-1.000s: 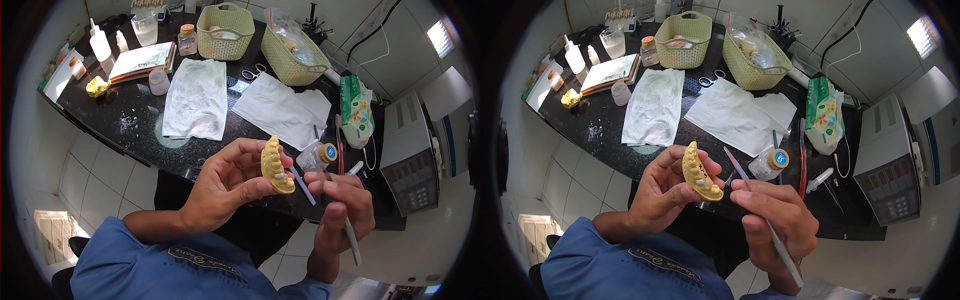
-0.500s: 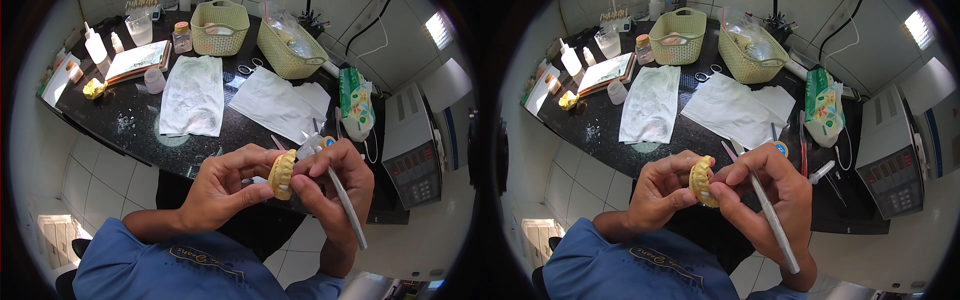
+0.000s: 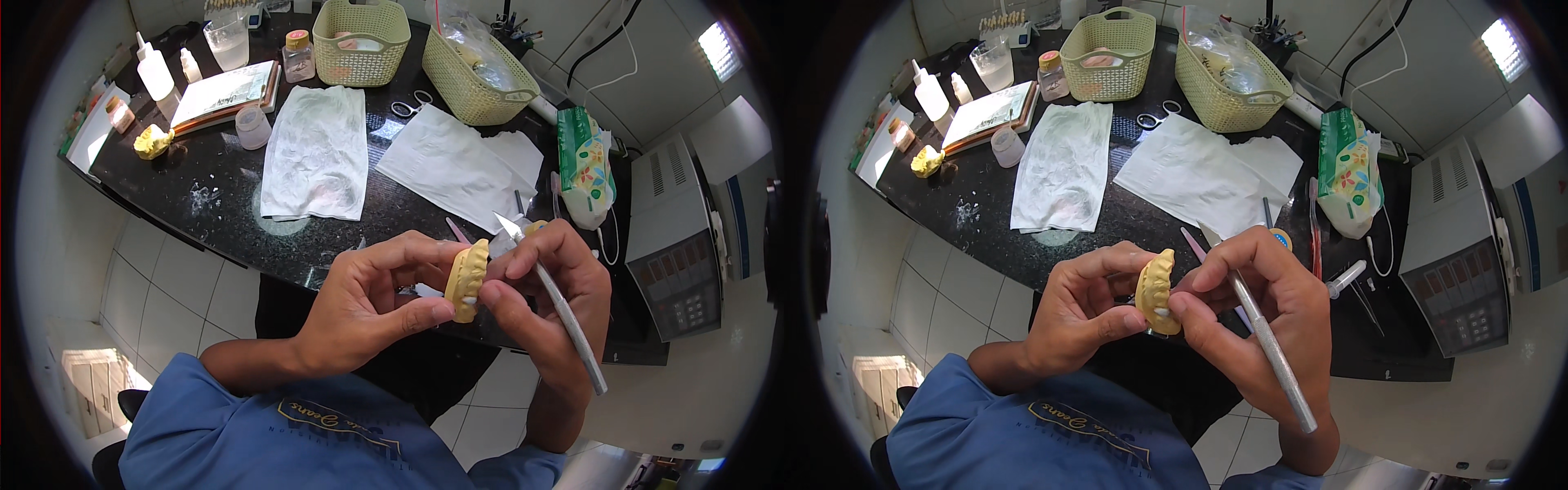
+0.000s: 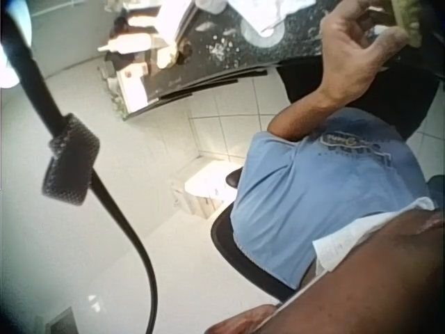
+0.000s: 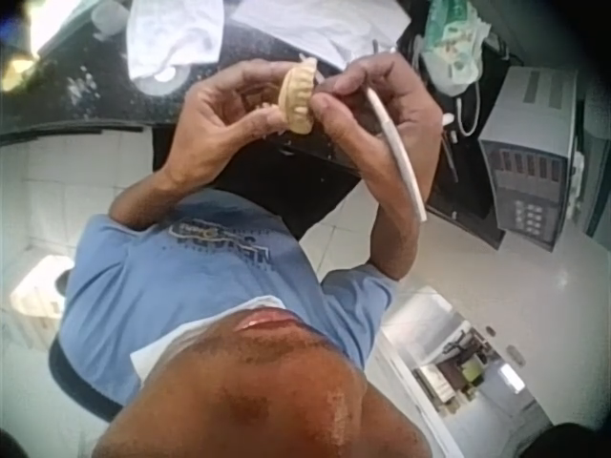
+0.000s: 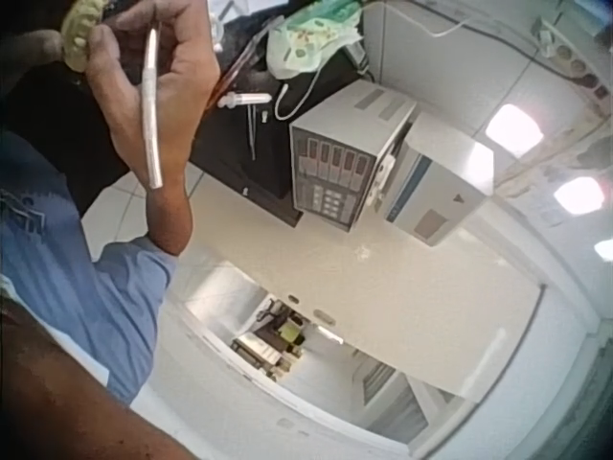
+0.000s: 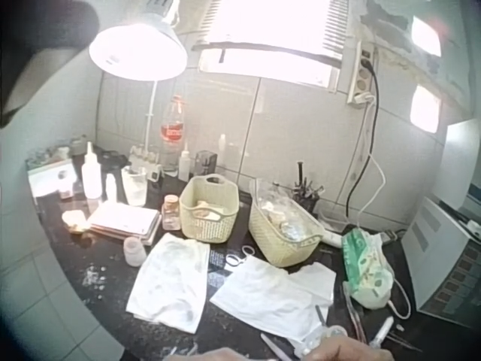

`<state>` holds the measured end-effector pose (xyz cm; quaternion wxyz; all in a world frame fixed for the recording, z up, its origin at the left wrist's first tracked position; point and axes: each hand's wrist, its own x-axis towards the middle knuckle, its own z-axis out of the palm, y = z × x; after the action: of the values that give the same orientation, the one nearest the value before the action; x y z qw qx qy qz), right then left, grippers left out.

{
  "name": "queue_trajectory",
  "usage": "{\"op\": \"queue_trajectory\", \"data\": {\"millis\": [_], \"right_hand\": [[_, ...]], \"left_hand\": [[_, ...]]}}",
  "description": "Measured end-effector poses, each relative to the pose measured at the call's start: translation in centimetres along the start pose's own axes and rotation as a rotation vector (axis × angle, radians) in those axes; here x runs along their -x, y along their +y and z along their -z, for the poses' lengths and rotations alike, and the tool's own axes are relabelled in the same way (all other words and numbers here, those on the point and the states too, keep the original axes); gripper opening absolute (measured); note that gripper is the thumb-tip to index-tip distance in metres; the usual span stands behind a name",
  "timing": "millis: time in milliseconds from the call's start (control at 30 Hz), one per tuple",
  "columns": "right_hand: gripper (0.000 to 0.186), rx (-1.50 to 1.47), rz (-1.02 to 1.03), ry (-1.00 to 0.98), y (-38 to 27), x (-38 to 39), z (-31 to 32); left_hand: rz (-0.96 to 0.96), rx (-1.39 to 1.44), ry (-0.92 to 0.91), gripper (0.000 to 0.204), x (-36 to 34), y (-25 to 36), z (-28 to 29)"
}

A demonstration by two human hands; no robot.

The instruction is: Applying and modeling porcelain material on a dental cast using a brush and carving tool.

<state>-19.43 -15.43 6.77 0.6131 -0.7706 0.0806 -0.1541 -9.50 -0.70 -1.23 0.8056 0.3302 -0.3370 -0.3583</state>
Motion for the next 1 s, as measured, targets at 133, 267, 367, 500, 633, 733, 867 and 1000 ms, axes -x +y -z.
{"op": "queue_trajectory", "data": {"millis": [133,267,367,500,633,733,867,1000], "right_hand": [[0.02,0.01,0.004,0.019,-0.05,0.07,-0.1],[0.019,0.018,0.015,0.009,-0.22,0.08,-0.08],[0.019,0.012,0.011,-0.006,-0.28,-0.05,-0.05],[0.019,0.008,-0.006,-0.005,-0.32,-0.18,-0.19],[0.021,0.002,-0.013,0.019,-0.13,-0.21,-0.33],[0.022,-0.005,-0.013,0.025,-0.17,-0.25,-0.35],[0.022,-0.02,-0.032,0.029,-0.23,-0.53,-0.43],[0.022,-0.014,-0.01,0.019,-0.06,-0.62,-0.15]], "left_hand": [[0.004,-0.024,0.012,0.042,-0.05,0.01,-0.01],[0.011,-0.027,0.011,0.042,-0.06,0.21,-0.14],[-0.011,-0.05,0.01,0.042,-0.04,0.17,0.0],[-0.035,-0.093,0.013,0.041,-0.05,0.19,0.08],[-0.042,-0.108,0.039,0.041,-0.07,0.31,-0.1],[-0.033,-0.118,0.039,0.041,-0.18,0.42,-0.19],[-0.03,-0.145,0.034,0.04,-0.39,0.39,0.01],[-0.005,-0.136,0.05,0.04,-0.49,0.52,-0.15]]}}
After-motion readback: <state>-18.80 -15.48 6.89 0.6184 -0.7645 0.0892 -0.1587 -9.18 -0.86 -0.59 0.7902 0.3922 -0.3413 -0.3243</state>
